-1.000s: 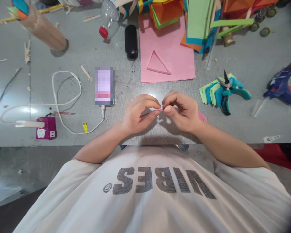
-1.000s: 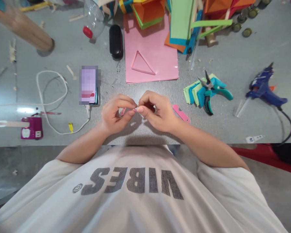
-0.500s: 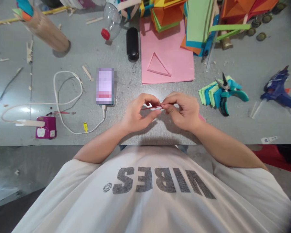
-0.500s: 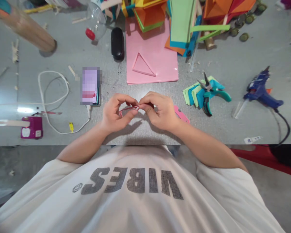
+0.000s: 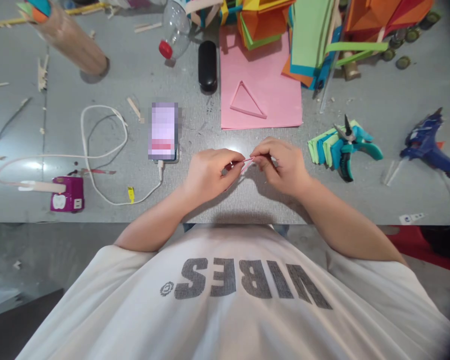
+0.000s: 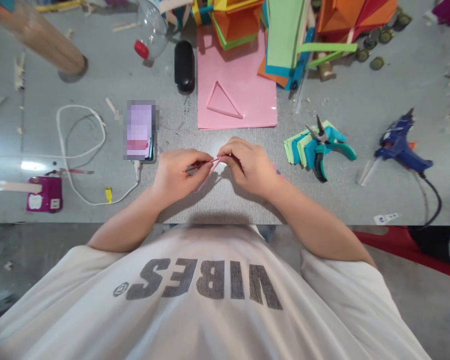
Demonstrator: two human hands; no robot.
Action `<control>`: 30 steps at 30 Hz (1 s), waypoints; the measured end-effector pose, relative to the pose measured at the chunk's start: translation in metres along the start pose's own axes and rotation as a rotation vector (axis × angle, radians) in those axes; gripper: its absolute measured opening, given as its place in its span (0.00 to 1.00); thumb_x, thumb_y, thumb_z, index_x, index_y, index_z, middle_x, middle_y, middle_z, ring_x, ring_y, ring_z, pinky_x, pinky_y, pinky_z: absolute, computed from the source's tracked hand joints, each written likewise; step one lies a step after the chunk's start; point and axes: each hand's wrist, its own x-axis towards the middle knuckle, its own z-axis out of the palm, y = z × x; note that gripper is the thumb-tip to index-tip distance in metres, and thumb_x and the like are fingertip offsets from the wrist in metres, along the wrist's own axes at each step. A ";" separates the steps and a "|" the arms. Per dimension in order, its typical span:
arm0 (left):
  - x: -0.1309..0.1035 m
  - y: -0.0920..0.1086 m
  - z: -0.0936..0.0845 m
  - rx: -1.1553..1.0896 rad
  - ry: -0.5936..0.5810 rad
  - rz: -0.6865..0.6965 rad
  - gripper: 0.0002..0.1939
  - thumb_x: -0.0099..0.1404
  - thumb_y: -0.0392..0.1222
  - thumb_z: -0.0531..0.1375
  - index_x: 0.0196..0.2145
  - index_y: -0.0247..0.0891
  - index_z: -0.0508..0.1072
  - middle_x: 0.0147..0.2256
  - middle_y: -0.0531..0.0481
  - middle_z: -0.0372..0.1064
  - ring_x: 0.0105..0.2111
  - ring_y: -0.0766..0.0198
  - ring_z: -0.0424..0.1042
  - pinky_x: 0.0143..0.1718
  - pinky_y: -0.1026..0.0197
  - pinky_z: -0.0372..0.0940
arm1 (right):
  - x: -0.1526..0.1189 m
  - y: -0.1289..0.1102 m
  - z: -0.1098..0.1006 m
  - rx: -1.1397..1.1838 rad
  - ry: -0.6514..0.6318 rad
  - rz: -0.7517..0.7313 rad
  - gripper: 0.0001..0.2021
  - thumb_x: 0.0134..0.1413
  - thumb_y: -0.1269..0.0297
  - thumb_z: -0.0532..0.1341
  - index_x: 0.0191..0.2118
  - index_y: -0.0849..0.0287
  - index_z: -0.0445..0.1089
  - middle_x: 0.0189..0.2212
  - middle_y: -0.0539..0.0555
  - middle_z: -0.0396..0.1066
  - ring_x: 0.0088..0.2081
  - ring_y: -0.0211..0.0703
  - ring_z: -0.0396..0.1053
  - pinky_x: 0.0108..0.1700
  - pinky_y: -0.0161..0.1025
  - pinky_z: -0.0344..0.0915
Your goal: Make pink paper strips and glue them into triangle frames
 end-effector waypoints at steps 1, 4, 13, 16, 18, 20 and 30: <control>0.000 -0.001 0.000 0.020 -0.006 0.009 0.11 0.79 0.46 0.64 0.40 0.41 0.84 0.34 0.49 0.85 0.32 0.63 0.79 0.37 0.58 0.64 | 0.000 0.002 -0.001 0.002 -0.021 -0.010 0.07 0.79 0.61 0.61 0.45 0.50 0.75 0.33 0.52 0.76 0.35 0.45 0.73 0.40 0.44 0.71; 0.000 -0.002 -0.001 0.065 -0.018 0.035 0.13 0.80 0.48 0.64 0.38 0.41 0.83 0.31 0.50 0.83 0.30 0.62 0.77 0.36 0.56 0.61 | 0.000 0.005 -0.002 0.011 -0.052 -0.067 0.05 0.78 0.64 0.62 0.46 0.51 0.75 0.35 0.52 0.78 0.35 0.45 0.74 0.39 0.43 0.70; 0.001 -0.002 -0.007 0.025 0.025 0.010 0.11 0.81 0.49 0.63 0.44 0.44 0.83 0.39 0.49 0.86 0.39 0.58 0.82 0.45 0.53 0.70 | -0.003 0.009 -0.005 -0.099 -0.005 -0.007 0.08 0.78 0.58 0.62 0.43 0.51 0.76 0.33 0.53 0.78 0.34 0.46 0.74 0.39 0.44 0.71; 0.007 -0.006 -0.016 -0.092 0.215 -0.197 0.11 0.79 0.52 0.65 0.54 0.48 0.81 0.54 0.47 0.84 0.56 0.55 0.82 0.58 0.49 0.74 | -0.003 0.015 -0.010 -0.243 0.190 0.065 0.12 0.79 0.54 0.60 0.43 0.51 0.77 0.34 0.54 0.77 0.36 0.49 0.75 0.41 0.48 0.72; 0.011 -0.012 -0.019 -0.243 0.307 -0.359 0.14 0.78 0.54 0.67 0.56 0.49 0.79 0.57 0.48 0.82 0.57 0.56 0.81 0.57 0.50 0.76 | -0.002 0.018 -0.013 -0.289 0.304 0.063 0.12 0.79 0.52 0.61 0.44 0.50 0.76 0.35 0.56 0.78 0.35 0.50 0.75 0.41 0.50 0.71; 0.016 -0.019 -0.017 -0.425 0.304 -0.507 0.16 0.75 0.55 0.69 0.54 0.47 0.79 0.53 0.48 0.84 0.52 0.57 0.84 0.51 0.52 0.79 | -0.001 0.019 -0.015 -0.303 0.366 0.017 0.10 0.79 0.54 0.62 0.45 0.50 0.76 0.36 0.56 0.78 0.35 0.51 0.75 0.39 0.50 0.70; 0.019 -0.029 0.009 -0.568 0.151 -0.683 0.10 0.71 0.39 0.67 0.50 0.38 0.82 0.40 0.47 0.88 0.37 0.62 0.87 0.40 0.61 0.80 | -0.009 0.013 0.001 -0.548 0.288 -0.142 0.07 0.77 0.60 0.61 0.45 0.51 0.75 0.33 0.54 0.79 0.35 0.49 0.78 0.38 0.48 0.70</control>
